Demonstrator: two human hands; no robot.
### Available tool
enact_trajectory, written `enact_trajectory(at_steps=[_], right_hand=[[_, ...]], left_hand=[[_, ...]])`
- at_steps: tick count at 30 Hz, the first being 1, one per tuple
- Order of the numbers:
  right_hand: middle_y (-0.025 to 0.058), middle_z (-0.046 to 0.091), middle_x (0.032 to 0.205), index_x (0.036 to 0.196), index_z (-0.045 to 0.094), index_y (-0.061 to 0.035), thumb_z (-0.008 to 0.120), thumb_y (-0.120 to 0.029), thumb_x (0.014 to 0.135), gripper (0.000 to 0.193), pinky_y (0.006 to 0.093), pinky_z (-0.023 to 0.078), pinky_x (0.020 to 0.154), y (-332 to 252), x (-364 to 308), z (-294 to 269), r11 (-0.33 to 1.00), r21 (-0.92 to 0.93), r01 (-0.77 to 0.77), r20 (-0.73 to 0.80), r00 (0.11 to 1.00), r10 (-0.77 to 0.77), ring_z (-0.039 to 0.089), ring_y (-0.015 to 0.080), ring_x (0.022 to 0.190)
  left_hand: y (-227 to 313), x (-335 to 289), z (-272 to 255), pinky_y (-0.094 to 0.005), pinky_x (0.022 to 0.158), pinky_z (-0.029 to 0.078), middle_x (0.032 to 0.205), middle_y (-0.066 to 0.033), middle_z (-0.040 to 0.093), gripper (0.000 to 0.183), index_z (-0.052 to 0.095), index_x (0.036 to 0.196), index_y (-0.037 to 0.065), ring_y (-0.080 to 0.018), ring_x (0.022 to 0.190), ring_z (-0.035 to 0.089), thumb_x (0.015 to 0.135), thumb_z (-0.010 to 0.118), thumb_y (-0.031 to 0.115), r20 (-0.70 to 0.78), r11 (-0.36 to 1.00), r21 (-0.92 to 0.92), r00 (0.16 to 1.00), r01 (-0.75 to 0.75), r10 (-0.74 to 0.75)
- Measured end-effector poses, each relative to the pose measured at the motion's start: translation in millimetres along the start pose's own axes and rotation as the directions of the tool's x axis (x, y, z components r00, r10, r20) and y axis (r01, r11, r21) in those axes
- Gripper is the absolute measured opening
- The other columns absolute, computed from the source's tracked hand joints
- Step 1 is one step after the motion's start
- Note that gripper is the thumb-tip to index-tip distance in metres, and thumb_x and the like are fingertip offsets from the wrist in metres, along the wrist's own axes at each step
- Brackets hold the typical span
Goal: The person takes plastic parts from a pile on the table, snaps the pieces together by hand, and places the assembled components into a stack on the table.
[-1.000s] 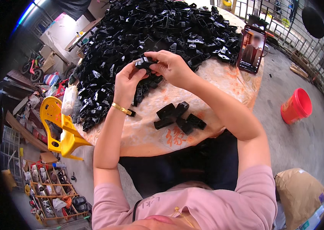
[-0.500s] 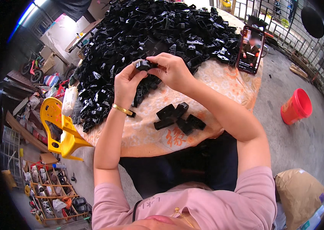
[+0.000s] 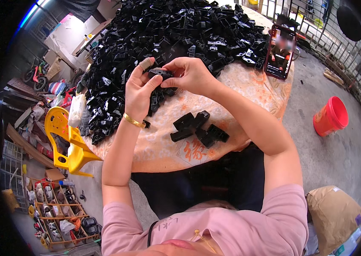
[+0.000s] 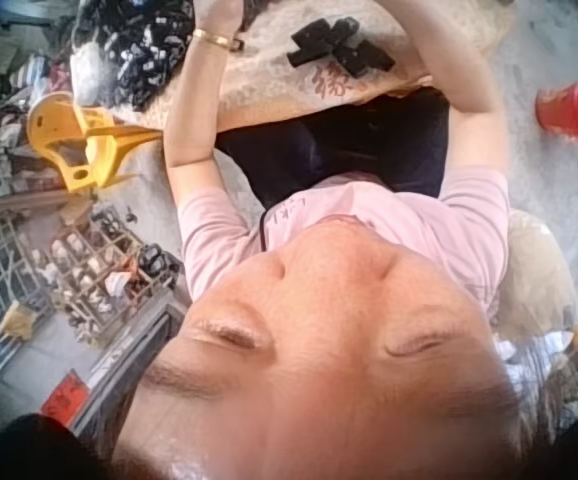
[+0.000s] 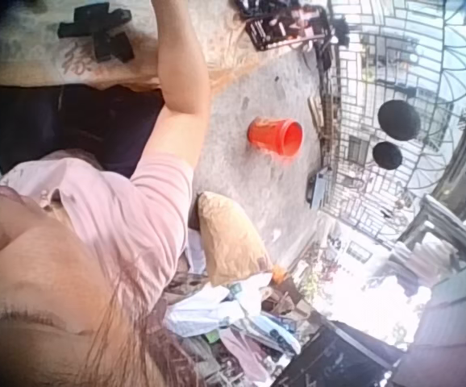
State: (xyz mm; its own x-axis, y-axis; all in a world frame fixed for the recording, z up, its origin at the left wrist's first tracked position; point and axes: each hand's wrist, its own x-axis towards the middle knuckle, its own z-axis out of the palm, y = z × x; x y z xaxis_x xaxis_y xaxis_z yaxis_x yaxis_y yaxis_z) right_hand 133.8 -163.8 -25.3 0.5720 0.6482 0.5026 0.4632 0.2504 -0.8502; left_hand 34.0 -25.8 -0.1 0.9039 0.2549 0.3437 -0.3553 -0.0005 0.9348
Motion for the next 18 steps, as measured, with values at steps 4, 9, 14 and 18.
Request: enact_trajectory(at_steps=[4,9,14,18], right_hand=[[0.0045,0.065,0.085,0.101,0.062,0.0000,0.075,-0.016,0.072,0.036,0.0229,0.049,0.067,-9,3,-11,1.000,0.010,0.008,0.118,0.993,-0.009,0.059,0.0080,0.073],[0.0031,0.066,0.080,0.096,0.065,-0.0025,0.064,-0.018,0.083,0.021,0.0227,0.048,0.062,3,12,-48,0.972,-0.231,0.050,-0.331,0.935,-0.127,0.058,0.0068,0.070],[0.0043,0.062,0.094,0.095,0.064,-0.0084,0.064,-0.009,0.069,0.025,0.0325,0.048,0.077,0,3,-29,0.595,-0.737,0.320,0.132,0.932,-0.337,0.055,0.0233,0.090],[0.0034,0.058,0.110,0.103,0.062,-0.0086,0.056,-0.001,0.070,0.034,0.0348,0.042,0.087,-1,10,-39,0.337,-0.898,0.283,0.101,0.878,-0.468,0.050,0.0236,0.103]], left_hand=[[5,0,-3,-0.0210,0.072,0.048,0.090,-0.0072,0.062,0.045,0.046,0.119,-0.003,-0.0097,0.082,0.059,0.078,0.064,0.001,0.058,0.993,0.091,0.996,-0.071,0.066],[16,-20,19,-0.0270,0.069,0.048,0.112,-0.0165,0.056,0.040,0.053,0.107,-0.003,-0.0219,0.077,0.061,0.074,0.068,0.012,0.507,0.757,0.587,0.859,-0.287,-0.067],[2,-29,21,-0.0388,0.075,0.044,0.087,-0.0146,0.058,0.033,0.057,0.099,0.003,-0.0313,0.086,0.055,0.077,0.066,0.025,0.693,0.612,0.592,0.718,-0.525,-0.055],[4,-11,-1,-0.0337,0.081,0.042,0.091,-0.0070,0.057,0.023,0.063,0.090,0.005,-0.0263,0.089,0.050,0.068,0.067,0.011,0.471,0.288,0.822,0.870,-0.492,0.145]])
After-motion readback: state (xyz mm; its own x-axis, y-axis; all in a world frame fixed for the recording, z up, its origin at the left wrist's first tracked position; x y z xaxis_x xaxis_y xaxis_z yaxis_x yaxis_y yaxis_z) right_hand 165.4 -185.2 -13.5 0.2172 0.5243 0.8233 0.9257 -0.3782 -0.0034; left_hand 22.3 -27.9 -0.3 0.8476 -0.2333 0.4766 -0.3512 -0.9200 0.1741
